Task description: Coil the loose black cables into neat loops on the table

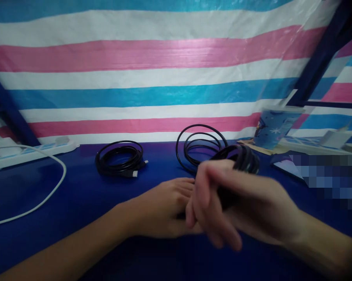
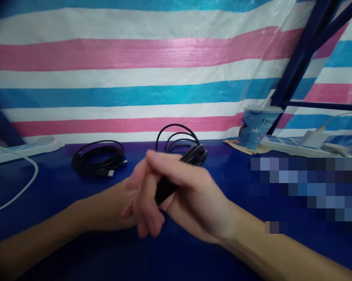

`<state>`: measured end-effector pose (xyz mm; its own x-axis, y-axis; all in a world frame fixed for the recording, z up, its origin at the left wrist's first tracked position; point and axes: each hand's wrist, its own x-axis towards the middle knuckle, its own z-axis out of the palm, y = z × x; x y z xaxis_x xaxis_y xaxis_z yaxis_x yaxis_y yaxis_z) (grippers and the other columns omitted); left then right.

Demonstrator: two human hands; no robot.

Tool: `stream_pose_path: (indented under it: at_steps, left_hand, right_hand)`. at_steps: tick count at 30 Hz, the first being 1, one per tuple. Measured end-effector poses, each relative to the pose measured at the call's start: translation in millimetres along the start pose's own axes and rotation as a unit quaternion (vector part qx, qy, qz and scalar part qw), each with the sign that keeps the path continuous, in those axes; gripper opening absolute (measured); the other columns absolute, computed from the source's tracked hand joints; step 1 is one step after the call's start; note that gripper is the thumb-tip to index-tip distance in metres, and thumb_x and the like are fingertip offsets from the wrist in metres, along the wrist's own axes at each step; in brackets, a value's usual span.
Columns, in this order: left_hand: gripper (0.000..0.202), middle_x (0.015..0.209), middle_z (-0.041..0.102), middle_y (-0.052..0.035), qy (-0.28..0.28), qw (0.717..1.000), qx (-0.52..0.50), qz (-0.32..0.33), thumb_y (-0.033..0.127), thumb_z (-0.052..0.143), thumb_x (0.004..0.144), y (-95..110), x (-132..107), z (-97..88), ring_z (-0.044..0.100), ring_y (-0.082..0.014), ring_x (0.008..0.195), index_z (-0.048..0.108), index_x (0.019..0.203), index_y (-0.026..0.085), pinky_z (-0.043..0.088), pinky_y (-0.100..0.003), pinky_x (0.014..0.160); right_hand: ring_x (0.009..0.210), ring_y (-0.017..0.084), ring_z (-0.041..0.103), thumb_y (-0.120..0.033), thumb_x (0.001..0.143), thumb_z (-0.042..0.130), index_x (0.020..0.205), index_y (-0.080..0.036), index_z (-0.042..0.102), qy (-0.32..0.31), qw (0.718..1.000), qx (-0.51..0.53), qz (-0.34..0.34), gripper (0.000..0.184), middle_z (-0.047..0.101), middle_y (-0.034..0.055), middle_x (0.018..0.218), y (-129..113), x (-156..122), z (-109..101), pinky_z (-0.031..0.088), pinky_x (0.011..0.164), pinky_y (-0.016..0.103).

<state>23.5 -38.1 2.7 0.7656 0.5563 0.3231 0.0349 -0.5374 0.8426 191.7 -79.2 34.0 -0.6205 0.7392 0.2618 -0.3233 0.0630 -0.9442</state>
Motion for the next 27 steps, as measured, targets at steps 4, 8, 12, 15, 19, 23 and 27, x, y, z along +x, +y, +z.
stream_pose_path:
  at_steps: [4, 8, 12, 15, 19, 23, 27]
  left_hand:
    - [0.009, 0.083, 0.067, 0.0001, -0.106, 0.993, -0.039, -0.019, 0.024, 0.063, 0.081, 6.5, -4.0, 15.9, 0.064, -0.0158, 0.087, 0.066, 0.089, 0.02, 0.051, -0.028, 0.085]
    - [0.017, 0.087, 0.065, -0.0006, -0.107, 0.994, -0.019, -0.034, 0.035, 0.058, 0.088, 11.9, -2.1, 18.7, 0.062, -0.0132, 0.086, 0.063, 0.09, 0.018, 0.05, -0.023, 0.078]
    - [0.028, 0.092, 0.066, -0.002, -0.05, 0.989, 0.133, -0.026, 0.042, 0.051, 0.091, 3.2, 2.7, 4.8, 0.061, -0.0155, 0.089, 0.064, 0.088, 0.018, 0.047, -0.025, 0.083]
    - [0.03, 0.099, 0.067, -0.0036, -0.033, 0.976, 0.216, 0.014, 0.042, 0.048, 0.093, -3.8, 6.0, -4.1, 0.061, -0.0176, 0.095, 0.065, 0.092, 0.018, 0.044, -0.027, 0.089]
    - [0.025, 0.102, 0.069, -0.0061, -0.093, 0.968, 0.225, 0.059, 0.035, 0.05, 0.093, -3.8, 5.9, -2.8, 0.06, -0.0204, 0.105, 0.067, 0.095, 0.017, 0.042, -0.029, 0.096]
    - [0.04, 0.115, 0.067, -0.0072, -0.146, 0.988, 0.021, -0.052, 0.024, 0.066, 0.08, -5.5, -0.1, -2.3, 0.061, -0.0216, 0.109, 0.059, 0.119, 0.017, 0.047, -0.032, 0.094]
    - [0.095, 0.143, 0.048, -0.0061, -0.138, 0.95, -0.265, -0.087, 0.004, 0.072, 0.059, -16.4, -5.0, -12.4, 0.047, -0.0234, 0.13, 0.034, 0.143, 0.029, 0.038, -0.037, 0.108]
  right_hand:
    - [0.07, 0.012, 0.062, -0.032, 0.095, 0.045, 0.081, -0.013, 0.064, -0.072, 0.979, -0.189, 0.03, 0.031, 0.066, 0.0033, 0.069, 0.3, -0.7, -3.1, 0.047, 0.092, 0.038]
    - [0.114, 0.018, 0.056, -0.027, 0.081, 0.067, 0.084, -0.016, 0.069, 0.009, 0.962, -0.268, -0.046, 0.011, 0.066, 0.0055, 0.108, -2.4, 2.9, -8.6, 0.042, 0.099, 0.03]
    - [0.081, 0.016, 0.065, -0.047, 0.087, 0.056, 0.076, -0.016, 0.065, 0.058, 0.998, 0.011, 0.017, 0.034, 0.066, 0.004, 0.077, -1.7, 7.9, -9.6, 0.054, 0.072, 0.027]
    - [0.06, 0.01, 0.06, -0.042, 0.088, 0.055, 0.075, -0.016, 0.062, 0.102, 0.984, 0.143, -0.017, 0.03, 0.058, -0.0007, 0.06, -1.3, 9.4, -6.3, 0.051, 0.057, 0.021]
    - [0.036, 0.005, 0.034, -0.035, 0.09, 0.049, 0.074, -0.017, 0.057, 0.105, 0.987, 0.12, 0.003, 0.025, 0.029, -0.0089, 0.04, 0.9, 7.7, -0.3, 0.045, 0.048, 0.019]
    - [0.045, 0.004, 0.037, -0.03, 0.086, 0.054, 0.069, -0.015, 0.053, -0.039, 0.981, -0.152, 0.117, 0.023, 0.042, -0.0055, 0.051, 3.4, 4.8, 2.0, 0.034, 0.044, 0.016]
    - [0.062, 0.008, 0.049, -0.021, 0.085, 0.055, 0.081, -0.013, 0.058, -0.099, 0.904, -0.406, 0.089, 0.009, 0.056, -0.0007, 0.072, 6.0, 4.1, 0.2, 0.041, 0.056, 0.018]
